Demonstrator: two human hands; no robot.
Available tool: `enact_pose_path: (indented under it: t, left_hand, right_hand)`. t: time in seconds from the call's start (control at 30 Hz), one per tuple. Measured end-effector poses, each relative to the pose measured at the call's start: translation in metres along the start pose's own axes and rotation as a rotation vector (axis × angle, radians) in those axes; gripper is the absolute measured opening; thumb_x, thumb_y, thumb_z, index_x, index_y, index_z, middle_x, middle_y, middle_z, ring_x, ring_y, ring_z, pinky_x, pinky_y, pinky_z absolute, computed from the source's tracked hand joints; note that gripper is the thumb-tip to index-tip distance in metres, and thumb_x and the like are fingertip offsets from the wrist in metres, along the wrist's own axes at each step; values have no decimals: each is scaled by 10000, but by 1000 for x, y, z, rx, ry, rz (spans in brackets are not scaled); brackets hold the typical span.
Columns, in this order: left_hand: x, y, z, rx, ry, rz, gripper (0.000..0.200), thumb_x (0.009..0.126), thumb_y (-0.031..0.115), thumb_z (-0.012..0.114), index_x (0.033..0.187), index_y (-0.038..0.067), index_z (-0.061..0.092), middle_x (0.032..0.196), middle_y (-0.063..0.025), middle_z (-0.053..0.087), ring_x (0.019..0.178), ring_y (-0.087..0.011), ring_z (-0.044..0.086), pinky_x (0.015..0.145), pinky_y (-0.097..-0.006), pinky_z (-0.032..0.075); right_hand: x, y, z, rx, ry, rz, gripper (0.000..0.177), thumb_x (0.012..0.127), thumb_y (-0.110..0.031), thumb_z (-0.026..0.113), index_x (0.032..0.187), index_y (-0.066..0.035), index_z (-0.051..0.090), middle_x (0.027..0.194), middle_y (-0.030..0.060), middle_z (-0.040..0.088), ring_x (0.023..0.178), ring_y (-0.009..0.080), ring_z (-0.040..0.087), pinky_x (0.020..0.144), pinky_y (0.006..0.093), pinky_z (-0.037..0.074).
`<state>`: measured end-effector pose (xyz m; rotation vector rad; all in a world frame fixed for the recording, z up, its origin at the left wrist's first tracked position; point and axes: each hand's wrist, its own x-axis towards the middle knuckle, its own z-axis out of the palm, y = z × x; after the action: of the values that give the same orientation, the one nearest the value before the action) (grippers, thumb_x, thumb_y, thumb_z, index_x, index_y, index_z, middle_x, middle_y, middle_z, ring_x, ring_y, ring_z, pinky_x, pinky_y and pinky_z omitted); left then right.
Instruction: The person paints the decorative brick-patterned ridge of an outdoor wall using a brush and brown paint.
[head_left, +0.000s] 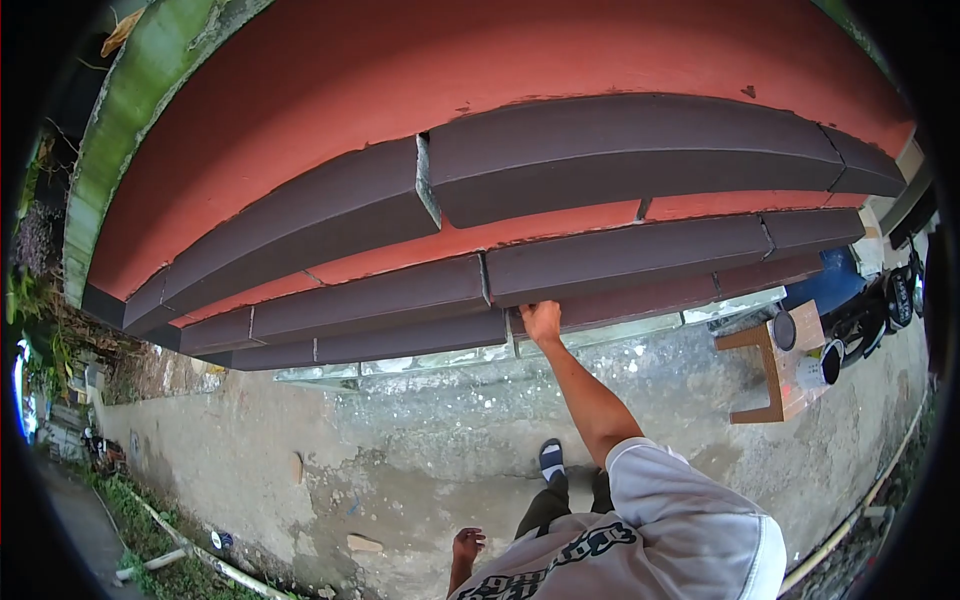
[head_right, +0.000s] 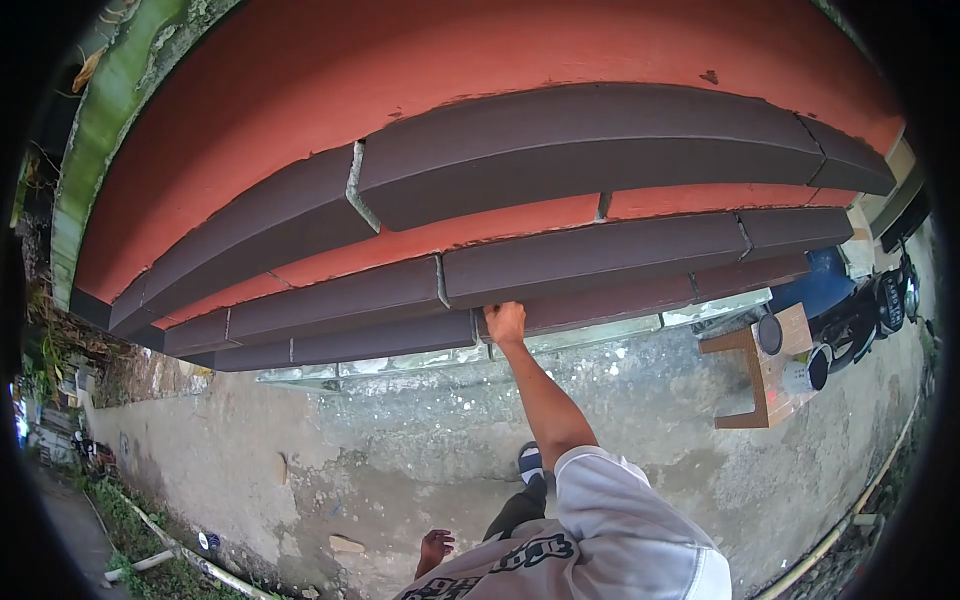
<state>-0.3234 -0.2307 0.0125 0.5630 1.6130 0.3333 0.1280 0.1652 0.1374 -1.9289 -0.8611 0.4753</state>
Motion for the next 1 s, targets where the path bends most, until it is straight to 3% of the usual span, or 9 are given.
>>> enact_pose_path:
  t: [0.33, 0.57, 0.6, 0.67, 0.73, 0.87, 0.9, 0.93, 1.0]
  left_hand:
    - [18, 5, -12, 62, -25, 13, 258, 900, 42, 450, 1076, 23, 638, 855, -146, 724, 532, -199, 629, 481, -301, 487]
    - [15, 30, -19, 133, -32, 30, 226, 1003, 136, 460, 1096, 38, 641, 889, -132, 731, 570, -174, 623, 514, -285, 498]
    - [21, 26, -23, 141, -82, 41, 228, 1006, 145, 458, 1095, 38, 638, 903, -138, 731, 579, -175, 624, 512, -287, 493]
    - [57, 19, -40, -45, -303, -135, 227, 984, 120, 510, 1146, 22, 635, 966, -164, 731, 682, -232, 684, 602, -330, 554]
    - [59, 42, -34, 431, -410, -4, 268, 961, 130, 540, 1184, 8, 623, 1004, -176, 726, 763, -272, 694, 687, -364, 563]
    - [62, 99, 19, 1359, -600, 349, 387, 914, 151, 600, 1261, -21, 598, 1081, -202, 715, 925, -351, 716, 857, -433, 582]
    - [100, 101, 21, 948, -816, 350, 323, 936, 171, 575, 1213, 11, 622, 1039, -177, 727, 848, -311, 718, 760, -406, 590]
    - [116, 112, 45, 922, -700, 382, 289, 946, 180, 561, 1183, 29, 630, 1011, -161, 732, 788, -278, 709, 699, -388, 579]
    - [118, 137, 98, 602, -499, 138, 227, 970, 211, 519, 1107, 77, 642, 933, -116, 739, 628, -188, 658, 547, -332, 526]
  right_hand:
    - [24, 40, -75, -132, 124, 28, 119, 820, -127, 724, 856, -13, 724, 838, 225, 710, 888, 418, 690, 802, 477, 550]
    - [41, 74, -145, -198, 365, 55, 205, 870, -144, 678, 1041, -36, 702, 917, 238, 708, 899, 441, 675, 809, 503, 538]
    - [37, 79, -160, -142, 441, 65, 224, 880, -151, 674, 1075, -43, 700, 936, 235, 711, 911, 438, 677, 818, 497, 537]
    - [24, 96, -194, -16, 561, 80, 252, 898, -167, 670, 1122, -57, 701, 967, 231, 715, 938, 429, 680, 837, 482, 533]
    - [-8, 130, -231, 123, 661, 80, 265, 914, -186, 668, 1150, -72, 706, 992, 229, 718, 966, 416, 683, 858, 465, 528]
    - [-112, 238, -305, 320, 781, 216, 333, 921, -189, 694, 1204, -17, 662, 980, 161, 723, 893, 265, 714, 807, 385, 552]
    - [-139, 272, -318, 387, 812, 288, 342, 924, -192, 699, 1206, -6, 649, 955, 133, 715, 866, 217, 707, 758, 360, 567]
    - [-173, 274, -341, 423, 825, 358, 340, 925, -197, 702, 1203, -11, 641, 935, 116, 705, 847, 189, 695, 697, 337, 572]
    - [-249, 290, -384, 461, 859, 490, 358, 921, -210, 709, 1216, -32, 611, 951, 93, 681, 822, 162, 677, 619, 315, 580]
